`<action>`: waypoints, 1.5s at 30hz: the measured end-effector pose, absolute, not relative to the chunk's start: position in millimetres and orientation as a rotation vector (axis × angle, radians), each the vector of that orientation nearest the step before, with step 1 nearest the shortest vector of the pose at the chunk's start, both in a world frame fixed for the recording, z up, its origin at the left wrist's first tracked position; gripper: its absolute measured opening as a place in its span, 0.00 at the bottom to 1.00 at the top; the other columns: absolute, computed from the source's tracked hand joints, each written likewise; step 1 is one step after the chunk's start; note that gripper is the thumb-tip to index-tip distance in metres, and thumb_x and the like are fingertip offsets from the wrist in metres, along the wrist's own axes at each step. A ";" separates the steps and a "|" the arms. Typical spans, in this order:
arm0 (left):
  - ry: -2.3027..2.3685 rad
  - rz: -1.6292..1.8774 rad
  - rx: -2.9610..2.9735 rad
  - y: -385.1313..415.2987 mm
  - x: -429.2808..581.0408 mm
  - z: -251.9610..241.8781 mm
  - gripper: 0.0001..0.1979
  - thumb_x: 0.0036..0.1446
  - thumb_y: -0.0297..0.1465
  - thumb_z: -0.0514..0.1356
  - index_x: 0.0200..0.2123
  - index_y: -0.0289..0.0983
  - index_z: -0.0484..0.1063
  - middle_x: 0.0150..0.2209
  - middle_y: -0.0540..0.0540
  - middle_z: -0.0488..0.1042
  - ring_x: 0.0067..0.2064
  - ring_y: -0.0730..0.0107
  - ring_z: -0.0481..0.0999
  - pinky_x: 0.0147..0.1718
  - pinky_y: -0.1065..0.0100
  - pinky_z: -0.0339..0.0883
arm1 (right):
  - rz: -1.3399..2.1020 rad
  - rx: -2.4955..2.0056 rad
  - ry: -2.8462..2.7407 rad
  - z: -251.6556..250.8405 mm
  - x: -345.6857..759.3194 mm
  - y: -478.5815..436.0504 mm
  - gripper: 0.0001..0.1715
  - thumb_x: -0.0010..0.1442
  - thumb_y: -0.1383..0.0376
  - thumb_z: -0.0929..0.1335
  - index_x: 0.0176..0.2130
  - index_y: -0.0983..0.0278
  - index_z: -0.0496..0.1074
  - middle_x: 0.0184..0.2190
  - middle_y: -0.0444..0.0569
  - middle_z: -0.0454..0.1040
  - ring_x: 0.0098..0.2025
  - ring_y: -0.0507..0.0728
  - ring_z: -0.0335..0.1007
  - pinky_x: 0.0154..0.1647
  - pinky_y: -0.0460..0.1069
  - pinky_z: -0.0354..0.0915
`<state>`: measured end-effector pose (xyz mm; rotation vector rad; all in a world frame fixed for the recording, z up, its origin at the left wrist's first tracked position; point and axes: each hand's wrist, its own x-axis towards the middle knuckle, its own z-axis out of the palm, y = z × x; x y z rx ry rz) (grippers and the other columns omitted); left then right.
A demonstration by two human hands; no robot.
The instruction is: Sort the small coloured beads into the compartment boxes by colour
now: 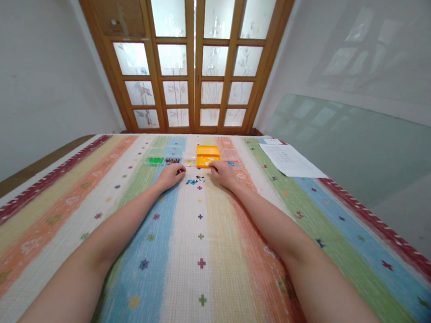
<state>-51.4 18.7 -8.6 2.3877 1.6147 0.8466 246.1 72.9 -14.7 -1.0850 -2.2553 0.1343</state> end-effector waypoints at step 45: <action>1.511 0.704 2.365 24.7 -85.9 -2.5 0.11 0.57 0.30 0.58 0.37 0.41 0.82 0.39 0.46 0.84 0.41 0.61 0.80 0.46 0.62 0.73 | 0.164 -0.996 -2.411 -4.9 238.7 57.8 0.17 0.70 0.69 0.66 0.51 0.61 0.82 0.52 0.51 0.84 0.53 0.61 0.79 0.55 0.51 0.68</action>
